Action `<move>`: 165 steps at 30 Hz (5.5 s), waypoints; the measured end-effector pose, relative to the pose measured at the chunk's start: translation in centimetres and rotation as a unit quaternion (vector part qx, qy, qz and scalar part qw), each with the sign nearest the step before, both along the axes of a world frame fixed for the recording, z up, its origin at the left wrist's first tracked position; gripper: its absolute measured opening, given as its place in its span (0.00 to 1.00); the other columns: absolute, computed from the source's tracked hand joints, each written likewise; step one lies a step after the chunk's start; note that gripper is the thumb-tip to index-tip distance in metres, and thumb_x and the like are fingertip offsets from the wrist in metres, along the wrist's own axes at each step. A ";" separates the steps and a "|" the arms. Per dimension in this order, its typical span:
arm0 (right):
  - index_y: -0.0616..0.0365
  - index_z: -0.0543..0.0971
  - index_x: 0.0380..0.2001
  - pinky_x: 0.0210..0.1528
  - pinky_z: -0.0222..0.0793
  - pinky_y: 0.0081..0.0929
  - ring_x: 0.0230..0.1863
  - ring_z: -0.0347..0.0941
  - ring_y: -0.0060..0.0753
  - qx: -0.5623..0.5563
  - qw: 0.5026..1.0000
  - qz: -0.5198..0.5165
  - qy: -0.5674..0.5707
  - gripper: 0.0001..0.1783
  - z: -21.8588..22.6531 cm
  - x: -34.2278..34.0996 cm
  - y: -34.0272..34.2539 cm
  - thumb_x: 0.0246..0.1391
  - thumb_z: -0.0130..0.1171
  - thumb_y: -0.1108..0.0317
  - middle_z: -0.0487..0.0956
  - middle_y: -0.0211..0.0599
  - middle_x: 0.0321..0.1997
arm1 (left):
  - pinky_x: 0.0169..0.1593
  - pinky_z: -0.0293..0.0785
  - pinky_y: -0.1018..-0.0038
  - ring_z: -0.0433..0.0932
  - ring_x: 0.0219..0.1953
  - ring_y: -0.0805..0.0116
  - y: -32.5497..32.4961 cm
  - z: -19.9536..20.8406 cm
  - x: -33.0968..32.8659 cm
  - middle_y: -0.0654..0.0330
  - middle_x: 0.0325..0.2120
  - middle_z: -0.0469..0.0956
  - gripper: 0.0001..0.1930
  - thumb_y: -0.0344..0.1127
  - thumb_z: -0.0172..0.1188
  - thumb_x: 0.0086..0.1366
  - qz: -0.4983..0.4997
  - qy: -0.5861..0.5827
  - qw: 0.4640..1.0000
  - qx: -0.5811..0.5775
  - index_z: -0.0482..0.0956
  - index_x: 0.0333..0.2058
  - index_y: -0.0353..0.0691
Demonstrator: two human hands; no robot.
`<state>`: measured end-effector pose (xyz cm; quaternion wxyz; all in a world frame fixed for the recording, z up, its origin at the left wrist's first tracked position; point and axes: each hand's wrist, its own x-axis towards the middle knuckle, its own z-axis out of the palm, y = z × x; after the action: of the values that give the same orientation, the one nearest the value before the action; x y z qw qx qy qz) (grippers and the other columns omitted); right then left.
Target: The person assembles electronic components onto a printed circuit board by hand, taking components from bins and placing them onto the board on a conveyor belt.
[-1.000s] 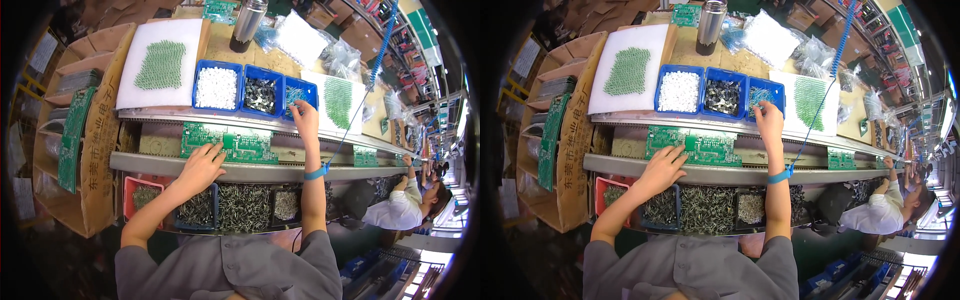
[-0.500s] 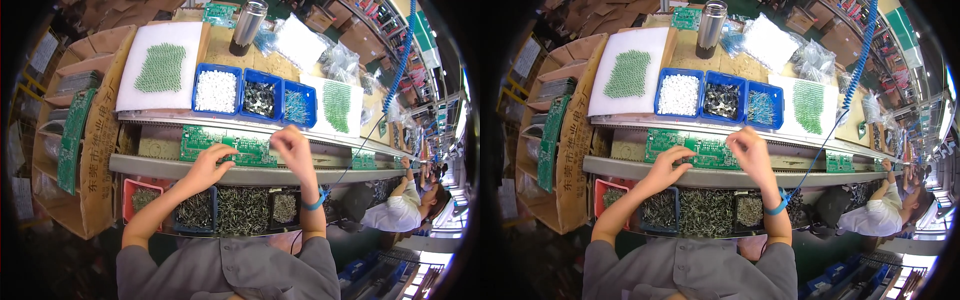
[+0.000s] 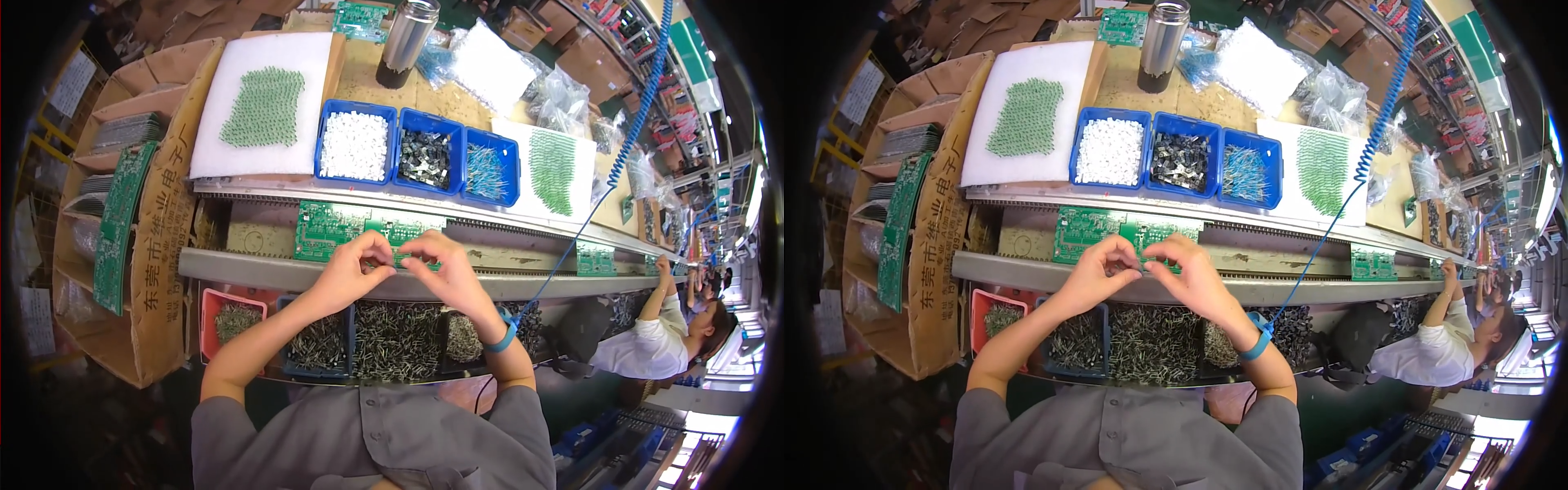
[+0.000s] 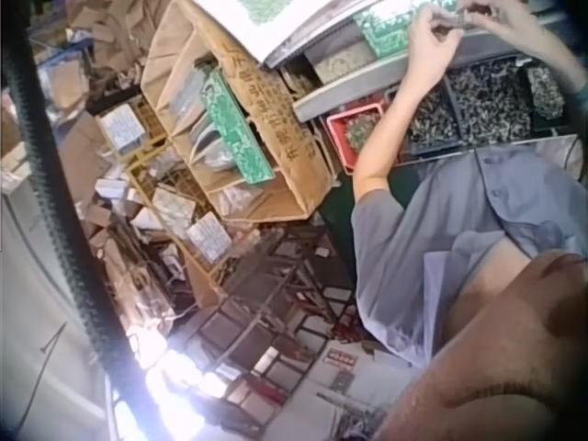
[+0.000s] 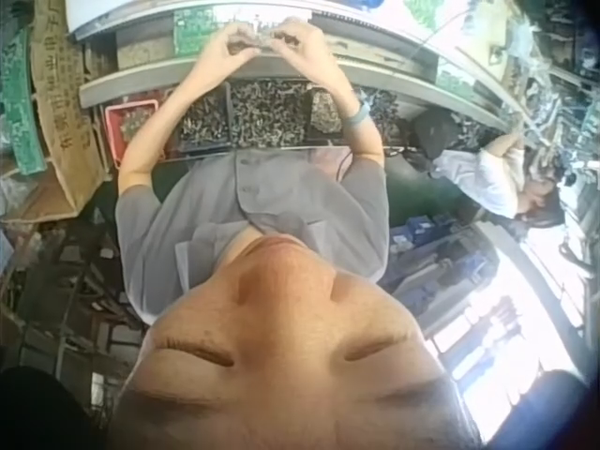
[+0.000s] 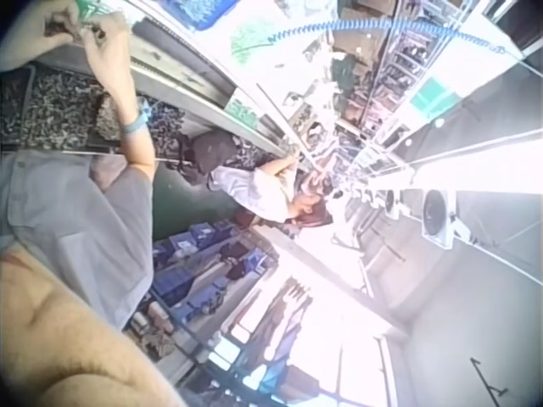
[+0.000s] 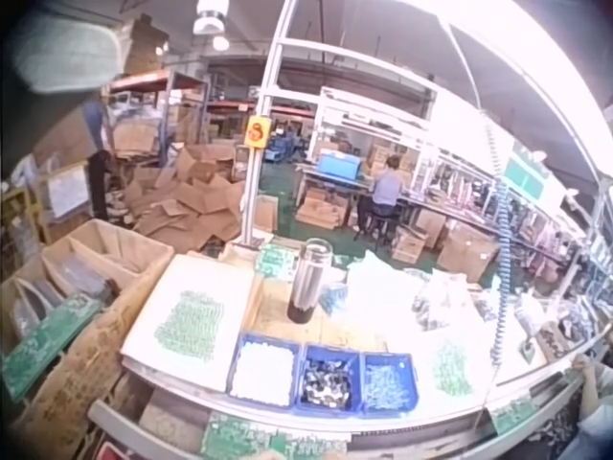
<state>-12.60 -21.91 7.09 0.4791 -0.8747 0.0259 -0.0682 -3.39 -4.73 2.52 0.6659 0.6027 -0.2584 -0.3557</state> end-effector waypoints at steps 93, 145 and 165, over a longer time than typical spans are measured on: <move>0.64 0.82 0.38 0.39 0.70 0.17 0.35 0.75 0.19 -0.064 0.974 -0.204 -0.074 0.08 -1.8 0.7 -10.1 0.53 0.59 0.78 0.82 0.34 0.35 | 0.36 0.74 0.75 0.79 0.28 0.69 4.7 -2.4 10.0 0.53 0.28 0.83 0.08 0.30 0.62 0.56 0.153 -0.275 0.916 0.248 0.83 0.33 0.32; 0.60 0.81 0.34 0.29 0.70 0.25 0.26 0.76 0.32 -0.045 0.995 -0.074 -0.057 0.06 -7.3 4.9 -2.9 0.50 0.61 0.75 0.82 0.41 0.32 | 0.34 0.72 0.64 0.76 0.32 0.53 3.7 0.5 15.9 0.57 0.30 0.76 0.05 0.30 0.59 0.58 0.261 -0.559 0.742 0.262 0.78 0.33 0.40; 0.61 0.81 0.30 0.33 0.70 0.35 0.30 0.75 0.46 -0.124 0.991 -0.006 -0.058 0.05 -6.6 5.6 -2.8 0.46 0.60 0.78 0.77 0.43 0.27 | 0.31 0.75 0.70 0.79 0.24 0.62 1.7 -0.4 5.4 0.52 0.24 0.78 0.05 0.27 0.61 0.53 0.076 -0.320 0.937 0.122 0.79 0.28 0.31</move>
<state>-7.03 -24.73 0.50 0.3672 -0.9218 -0.0053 -0.1240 1.97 -3.06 2.14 0.4946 0.7790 -0.3658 -0.1213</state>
